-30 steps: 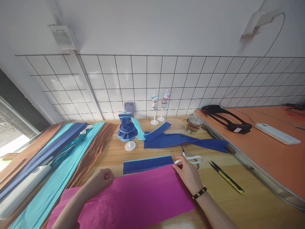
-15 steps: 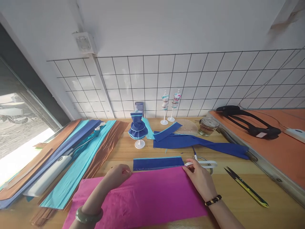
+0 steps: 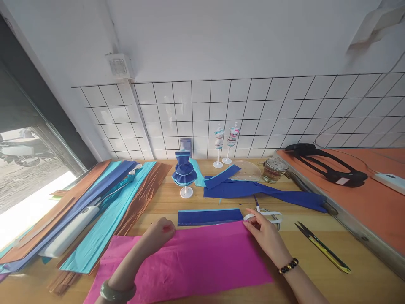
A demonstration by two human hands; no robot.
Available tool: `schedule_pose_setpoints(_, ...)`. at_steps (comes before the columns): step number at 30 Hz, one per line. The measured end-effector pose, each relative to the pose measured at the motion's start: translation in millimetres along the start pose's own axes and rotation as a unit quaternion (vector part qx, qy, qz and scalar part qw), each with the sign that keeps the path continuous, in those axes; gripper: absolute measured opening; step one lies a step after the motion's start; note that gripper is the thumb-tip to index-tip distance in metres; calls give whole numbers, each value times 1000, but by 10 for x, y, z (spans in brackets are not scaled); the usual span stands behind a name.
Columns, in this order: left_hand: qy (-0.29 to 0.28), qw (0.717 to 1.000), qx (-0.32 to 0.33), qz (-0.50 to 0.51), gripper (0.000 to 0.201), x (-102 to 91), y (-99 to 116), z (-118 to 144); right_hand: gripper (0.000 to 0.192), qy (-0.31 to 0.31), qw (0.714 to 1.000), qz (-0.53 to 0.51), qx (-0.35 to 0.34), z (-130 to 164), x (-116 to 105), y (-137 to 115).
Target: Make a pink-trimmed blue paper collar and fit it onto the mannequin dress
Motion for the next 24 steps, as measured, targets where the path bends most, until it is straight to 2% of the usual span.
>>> schedule_pose_setpoints(3, 12, 999, 38, 14, 18, -112, -9, 71, 38, -40, 999, -25, -7, 14, -88, -121)
schedule_pose_setpoints(10, 37, 994, 103, 14, 19, -549, -15, 192, 25, -118, 991, -52, -17, -16, -264, -521)
schedule_pose_setpoints(13, 53, 990, 130, -14, 20, -611, 3, 318, 22, -135, 989, -53, -29, 38, -324, -647)
schedule_pose_setpoints(15, 88, 982, 164, -45, 21, -557, 15, 447, 21, -140, 988, -55, -38, 124, -373, -681)
schedule_pose_setpoints(17, 148, 962, 213, -86, 23, -420, 12, 604, 21, -149, 986, -60, -42, 242, -420, -661)
schedule_pose_setpoints(21, 326, 881, 297, -172, 18, 8, -103, 942, 24, -172, 982, -72, -22, 512, -460, -483)
schedule_pose_setpoints(23, 362, 847, 336, -197, 18, 240, -210, 1075, 25, -179, 981, -75, -16, 631, -437, -371)
schedule_pose_setpoints(24, 368, 843, 338, -201, 21, 338, -272, 1121, 25, -183, 980, -72, -15, 683, -416, -319)
Point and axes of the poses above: each hand's wrist, its own z-axis away from the middle knuckle, its own x-axis out of the palm, y = z × x, the point moved 2 cm from there along -z, towards the middle knuckle, and after that the axes turned 6 degrees about -z, right-handed, at the moved point
